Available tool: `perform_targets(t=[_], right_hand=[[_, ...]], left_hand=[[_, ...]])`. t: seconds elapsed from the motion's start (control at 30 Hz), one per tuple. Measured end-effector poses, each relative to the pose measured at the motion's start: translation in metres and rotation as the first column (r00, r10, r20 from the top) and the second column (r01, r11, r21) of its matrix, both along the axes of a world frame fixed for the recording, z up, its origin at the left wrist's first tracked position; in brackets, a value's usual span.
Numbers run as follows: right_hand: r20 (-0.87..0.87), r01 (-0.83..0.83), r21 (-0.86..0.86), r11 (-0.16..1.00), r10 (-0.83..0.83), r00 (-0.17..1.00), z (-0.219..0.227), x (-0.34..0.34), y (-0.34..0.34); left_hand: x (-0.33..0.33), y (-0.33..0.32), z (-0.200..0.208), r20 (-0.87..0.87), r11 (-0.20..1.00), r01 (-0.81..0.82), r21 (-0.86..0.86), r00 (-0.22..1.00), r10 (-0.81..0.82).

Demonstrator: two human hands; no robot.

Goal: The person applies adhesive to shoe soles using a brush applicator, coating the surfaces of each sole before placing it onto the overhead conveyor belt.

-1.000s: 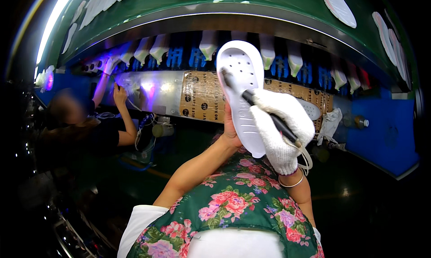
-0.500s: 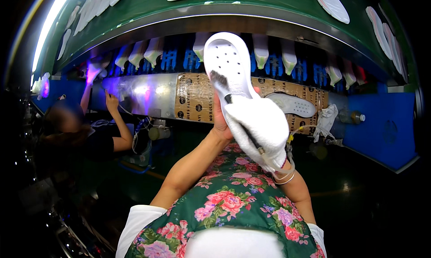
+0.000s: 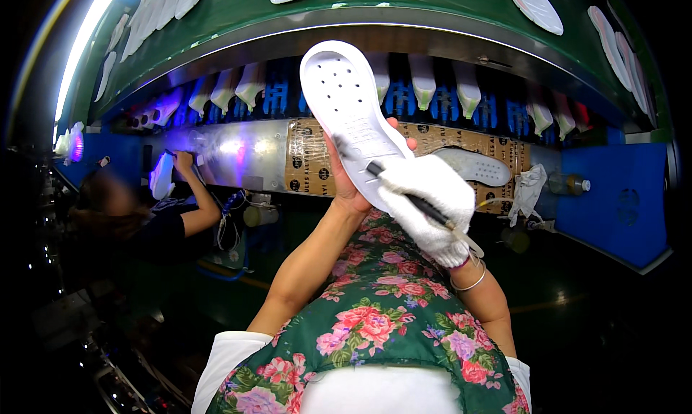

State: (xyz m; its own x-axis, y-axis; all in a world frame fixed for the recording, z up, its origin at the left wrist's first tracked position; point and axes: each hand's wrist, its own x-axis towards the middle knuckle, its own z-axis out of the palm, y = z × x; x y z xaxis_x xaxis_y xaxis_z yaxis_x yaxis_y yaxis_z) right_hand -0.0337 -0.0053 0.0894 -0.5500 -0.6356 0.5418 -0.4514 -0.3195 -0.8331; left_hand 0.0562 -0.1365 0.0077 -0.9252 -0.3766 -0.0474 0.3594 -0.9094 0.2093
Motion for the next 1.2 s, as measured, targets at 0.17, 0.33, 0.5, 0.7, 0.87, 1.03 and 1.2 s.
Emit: perform_targets(t=[0.17,0.33,0.5,0.7,0.87,1.03,1.2], right_hand=[[-0.181,-0.038,0.027,0.999,0.043,0.983,-0.008,0.015,-0.002],[-0.021,-0.164,0.035,0.986,0.165,0.986,-0.005,-0.004,0.005],[-0.311,-0.194,0.049,0.980,0.200,0.929,-0.010,0.007,0.008],[-0.044,-0.170,0.092,0.981,0.174,0.984,-0.011,-0.006,0.014],[-0.016,-0.409,0.046,0.911,0.411,0.912,-0.011,0.006,0.014],[-0.084,-0.232,0.075,0.970,0.237,0.968,-0.015,-0.006,0.015],[0.061,-0.442,0.060,0.895,0.438,0.897,-0.010,0.014,0.026]], left_hand=[[-0.006,-0.007,0.009,-0.208,0.989,0.149,-0.017,0.967,-0.149],[-0.002,-0.014,0.016,-0.111,0.998,0.066,-0.010,0.992,-0.067],[0.002,-0.025,0.015,-0.158,0.983,0.161,-0.089,0.972,-0.173],[0.007,-0.026,0.017,-0.016,0.982,0.114,-0.150,0.993,-0.118],[0.013,-0.047,0.012,-0.025,0.980,0.161,-0.116,0.986,-0.165],[0.004,-0.048,0.026,-0.056,0.921,0.310,-0.237,0.942,-0.331],[-0.006,-0.053,0.018,-0.212,0.905,0.350,-0.242,0.891,-0.402]])
